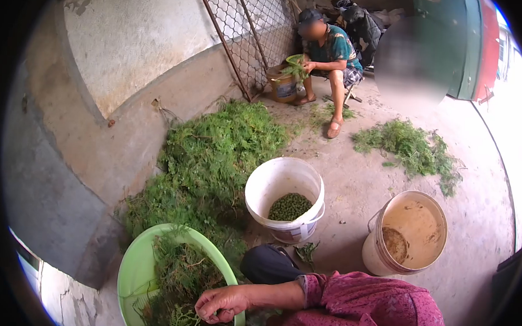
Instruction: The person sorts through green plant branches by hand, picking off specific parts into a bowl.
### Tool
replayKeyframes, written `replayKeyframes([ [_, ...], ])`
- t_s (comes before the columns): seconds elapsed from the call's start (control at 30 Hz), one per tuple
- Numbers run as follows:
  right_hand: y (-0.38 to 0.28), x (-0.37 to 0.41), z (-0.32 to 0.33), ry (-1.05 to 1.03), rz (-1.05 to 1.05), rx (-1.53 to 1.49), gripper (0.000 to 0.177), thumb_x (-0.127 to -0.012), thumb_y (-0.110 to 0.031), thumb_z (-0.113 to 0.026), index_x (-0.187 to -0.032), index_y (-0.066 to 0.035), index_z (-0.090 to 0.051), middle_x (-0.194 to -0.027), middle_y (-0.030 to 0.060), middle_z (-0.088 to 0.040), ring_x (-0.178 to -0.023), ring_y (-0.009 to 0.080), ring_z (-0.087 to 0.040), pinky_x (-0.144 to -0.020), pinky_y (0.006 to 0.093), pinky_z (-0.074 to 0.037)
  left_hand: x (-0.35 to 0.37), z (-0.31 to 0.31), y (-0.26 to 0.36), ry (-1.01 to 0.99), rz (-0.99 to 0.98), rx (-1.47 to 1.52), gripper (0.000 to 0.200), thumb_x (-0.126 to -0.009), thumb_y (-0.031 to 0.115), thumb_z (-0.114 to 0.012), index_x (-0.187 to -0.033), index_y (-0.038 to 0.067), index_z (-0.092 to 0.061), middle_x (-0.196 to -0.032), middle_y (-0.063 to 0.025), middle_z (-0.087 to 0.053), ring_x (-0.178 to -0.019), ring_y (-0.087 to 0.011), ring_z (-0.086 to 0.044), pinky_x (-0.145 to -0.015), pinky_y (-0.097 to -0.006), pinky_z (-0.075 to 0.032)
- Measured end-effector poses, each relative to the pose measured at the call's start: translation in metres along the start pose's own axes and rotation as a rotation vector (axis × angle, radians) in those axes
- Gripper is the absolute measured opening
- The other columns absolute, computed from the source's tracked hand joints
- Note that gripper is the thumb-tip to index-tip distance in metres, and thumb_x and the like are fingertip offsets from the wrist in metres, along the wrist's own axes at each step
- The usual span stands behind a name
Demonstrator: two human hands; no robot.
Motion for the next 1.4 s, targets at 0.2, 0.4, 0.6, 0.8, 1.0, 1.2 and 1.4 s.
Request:
replayKeyframes([
  [0.2, -0.005, 0.002, 0.008, 0.230, -0.125, 0.082, 0.032, -0.073, -0.012, -0.061, -0.101, -0.002, -0.051, -0.071, 0.0060, -0.056, -0.046, 0.0079, -0.046, -0.034, 0.0184, -0.024, 0.012, 0.006, 0.023, 0.165, -0.350, -0.624, 0.035, -0.069, 0.013, -0.075, -0.097, 0.000, -0.059, -0.097, -0.0187, -0.059, -0.087, -0.0327, -0.057, -0.075, -0.0385, -0.049],
  [0.4, -0.005, 0.001, 0.019, 0.381, -0.054, 0.135, 0.016, -0.088, -0.012, -0.053, -0.099, -0.001, -0.059, -0.069, 0.0050, -0.055, -0.044, 0.0063, -0.040, -0.037, 0.0175, -0.028, 0.018, -0.003, -0.048, 0.386, 0.666, 0.908, 0.009, -0.088, 0.012, -0.051, -0.087, 0.006, -0.057, -0.076, -0.0076, -0.060, -0.060, -0.0184, -0.055, -0.054, -0.0347, -0.046],
  [0.6, -0.005, -0.001, 0.017, 0.370, -0.058, 0.166, 0.019, -0.083, -0.013, -0.061, -0.100, -0.004, -0.061, -0.072, 0.0034, -0.058, -0.052, 0.0049, -0.047, -0.041, 0.0182, -0.031, 0.021, 0.003, -0.055, 0.390, 0.682, 0.951, 0.012, -0.088, 0.015, -0.051, -0.087, 0.004, -0.058, -0.071, -0.0078, -0.059, -0.055, -0.0184, -0.053, -0.052, -0.0341, -0.043],
  [0.8, 0.003, -0.003, 0.009, 0.265, -0.152, 0.406, 0.021, -0.079, -0.018, -0.067, -0.095, -0.006, -0.061, -0.063, -0.0011, -0.054, -0.052, 0.0032, -0.045, -0.042, 0.0167, -0.031, 0.016, -0.003, -0.056, 0.401, 0.618, 0.877, 0.012, -0.088, 0.013, -0.052, -0.085, 0.002, -0.058, -0.074, -0.0092, -0.061, -0.057, -0.0179, -0.055, -0.052, -0.0327, -0.044],
  [1.0, 0.002, -0.001, 0.012, 0.330, -0.114, 0.347, 0.014, -0.081, -0.015, -0.066, -0.088, -0.005, -0.059, -0.062, -0.0028, -0.051, -0.051, 0.0032, -0.044, -0.042, 0.0173, -0.032, 0.012, 0.004, -0.046, 0.457, 0.497, 0.700, 0.009, -0.087, 0.009, -0.054, -0.088, 0.001, -0.059, -0.077, -0.0097, -0.062, -0.063, -0.0166, -0.058, -0.053, -0.0309, -0.047],
  [1.2, -0.002, -0.002, 0.007, 0.385, 0.116, 0.284, 0.011, -0.081, -0.011, -0.062, -0.088, -0.004, -0.058, -0.065, -0.0028, -0.051, -0.050, 0.0021, -0.043, -0.041, 0.0172, -0.032, 0.002, 0.019, -0.021, 0.411, 0.268, 0.285, 0.006, -0.084, 0.005, -0.058, -0.087, 0.001, -0.062, -0.082, -0.0053, -0.062, -0.072, -0.0122, -0.057, -0.060, -0.0240, -0.047],
  [1.4, -0.087, 0.051, 0.013, 0.405, 0.376, -0.036, 0.004, -0.080, -0.002, -0.055, -0.083, -0.004, -0.055, -0.063, 0.0032, -0.049, -0.042, 0.0056, -0.036, -0.036, 0.0203, -0.025, 0.029, 0.085, -0.075, 0.577, 0.405, 0.712, 0.017, -0.086, 0.017, -0.057, -0.096, 0.004, -0.056, -0.089, -0.0059, -0.058, -0.070, -0.0178, -0.055, -0.059, -0.0324, -0.044],
])
Point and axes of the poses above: each hand's wrist, its own x-axis away from the middle knuckle, its own z-axis out of the back of the hand, y = z × x, the point moved 9 cm from there along -x, towards the middle knuckle
